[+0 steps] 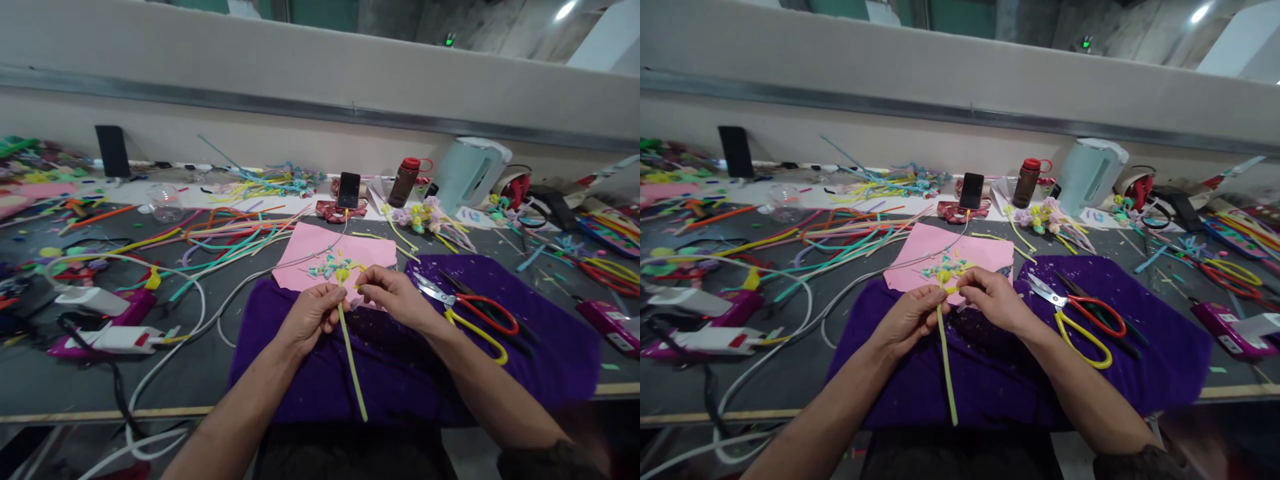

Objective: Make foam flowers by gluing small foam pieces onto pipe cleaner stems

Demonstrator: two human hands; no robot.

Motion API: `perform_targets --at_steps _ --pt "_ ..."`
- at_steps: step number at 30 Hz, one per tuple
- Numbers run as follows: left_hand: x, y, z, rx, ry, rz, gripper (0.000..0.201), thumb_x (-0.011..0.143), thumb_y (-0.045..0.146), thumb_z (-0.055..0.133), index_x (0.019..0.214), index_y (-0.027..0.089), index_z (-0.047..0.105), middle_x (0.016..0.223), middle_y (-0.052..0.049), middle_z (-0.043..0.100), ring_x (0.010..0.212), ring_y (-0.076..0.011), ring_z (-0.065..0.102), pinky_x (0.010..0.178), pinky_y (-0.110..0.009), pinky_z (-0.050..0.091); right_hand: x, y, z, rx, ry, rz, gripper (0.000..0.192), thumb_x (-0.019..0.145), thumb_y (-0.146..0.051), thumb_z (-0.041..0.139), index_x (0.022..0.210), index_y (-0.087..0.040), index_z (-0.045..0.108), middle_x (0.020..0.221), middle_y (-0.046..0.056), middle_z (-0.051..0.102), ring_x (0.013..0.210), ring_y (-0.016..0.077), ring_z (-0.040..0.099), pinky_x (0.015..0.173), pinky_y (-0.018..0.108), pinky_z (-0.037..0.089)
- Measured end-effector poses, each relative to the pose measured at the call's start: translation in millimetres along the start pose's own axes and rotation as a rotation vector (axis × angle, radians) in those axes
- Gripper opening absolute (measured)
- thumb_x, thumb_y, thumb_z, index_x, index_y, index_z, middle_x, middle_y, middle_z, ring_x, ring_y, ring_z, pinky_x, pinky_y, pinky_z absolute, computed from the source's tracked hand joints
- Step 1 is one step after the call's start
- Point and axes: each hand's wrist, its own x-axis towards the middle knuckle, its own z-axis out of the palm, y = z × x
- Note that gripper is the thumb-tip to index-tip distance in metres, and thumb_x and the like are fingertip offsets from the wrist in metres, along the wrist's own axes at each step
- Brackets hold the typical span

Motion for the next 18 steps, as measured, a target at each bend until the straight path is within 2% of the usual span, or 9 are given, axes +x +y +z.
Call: perform_targets --at_steps 5,10,14,18 --pt "-0.6 -0.3 -0.1 -0.012 0.018 -0.011 0.028 0.072 0.037 0.064 0.065 0.011 0.057 0.04 0.005 0.047 0.03 -0.0006 0.033 0.03 -0.012 0.02 1.8 1.0 -2.3 -0.009 0.089 -0.082 0.006 0.079 -0.021 0.054 0.08 -0.017 0.06 0.083 0.002 0.053 0.078 0.013 0.051 0.065 0.024 0.039" --pt "0.4 -1.7 -2.2 -0.089 -0.013 -0.013 0.023 0.071 0.032 0.066 0.068 0.01 0.059 0.054 0.002 0.055 0.035 0.0004 0.035 0.032 -0.012 0.025 -0.3 0.4 -3.7 0.001 0.058 -0.028 0.01 0.082 -0.021 0.05 0.087 -0.018 0.057 0.077 0.0 0.054 0.069 0.0109 0.05 0.059 0.022 0.039" --pt "1.4 -2.6 -4.0 -0.148 -0.025 -0.037 0.019 0.071 0.028 0.066 0.075 0.01 0.061 0.055 0.002 0.056 0.034 0.0004 0.035 0.031 -0.011 0.024 -1.0 -0.2 -4.4 0.01 0.061 -0.018 0.023 0.084 -0.02 0.045 0.104 -0.02 0.057 0.085 0.001 0.055 0.067 0.0101 0.049 0.058 0.022 0.041" --pt "1.2 -2.0 -4.1 -0.186 -0.008 -0.049 0.018 0.07 0.026 0.066 0.078 0.011 0.06 0.058 0.001 0.059 0.034 -0.0001 0.038 0.03 -0.011 0.024 0.2 0.7 -3.5 0.113 0.108 0.01 0.017 0.083 -0.02 0.048 0.095 -0.02 0.059 0.077 -0.001 0.054 0.064 0.0095 0.05 0.056 0.021 0.042"
